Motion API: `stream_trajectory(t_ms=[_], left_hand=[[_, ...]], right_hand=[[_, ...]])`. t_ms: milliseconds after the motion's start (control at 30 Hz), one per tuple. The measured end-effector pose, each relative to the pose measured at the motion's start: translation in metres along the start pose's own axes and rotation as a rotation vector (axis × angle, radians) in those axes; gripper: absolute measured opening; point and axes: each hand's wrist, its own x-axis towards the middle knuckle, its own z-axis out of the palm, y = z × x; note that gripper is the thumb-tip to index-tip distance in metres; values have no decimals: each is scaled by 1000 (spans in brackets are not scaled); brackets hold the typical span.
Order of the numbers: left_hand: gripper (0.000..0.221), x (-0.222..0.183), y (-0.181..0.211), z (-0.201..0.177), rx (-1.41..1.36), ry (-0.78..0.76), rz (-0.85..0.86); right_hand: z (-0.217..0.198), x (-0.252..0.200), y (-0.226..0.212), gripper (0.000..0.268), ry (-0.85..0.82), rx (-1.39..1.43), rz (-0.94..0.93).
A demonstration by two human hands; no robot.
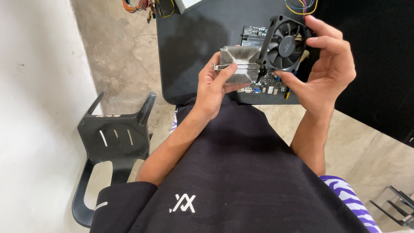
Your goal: Cleaning a computer motherboard with a brush and assembling a CPU cooler by attaching a fan to a heatsink.
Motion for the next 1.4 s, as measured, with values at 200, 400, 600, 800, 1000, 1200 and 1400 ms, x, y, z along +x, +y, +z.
stream_trajectory(t_ms=[200,400,600,800,1000,1200,1400], left_hand=[[35,-3,0,1,12,-2,-2],[35,-4,-3,0,15,-16,14],[21,-4,-11,-2,9,-4,44],[25,-5,-15,-9,-76,3,0],[44,-9,-6,-11,-135,-5,-67],[55,-8,-4,-9,-141,30,-66],[57,-13,10,2,-37,4,-36]], right_hand=[[6,-3,-3,55,12,28,-3],[18,-4,-11,49,-35,-38,-67],[26,-12,-12,47,-96,-22,-43],[32,-16,-13,47,-104,-12,-39],[33,-15,-11,46,-119,-33,-42],[36,-13,-14,46,-136,-41,-46],[38,-11,-17,45,-151,-90,-49]])
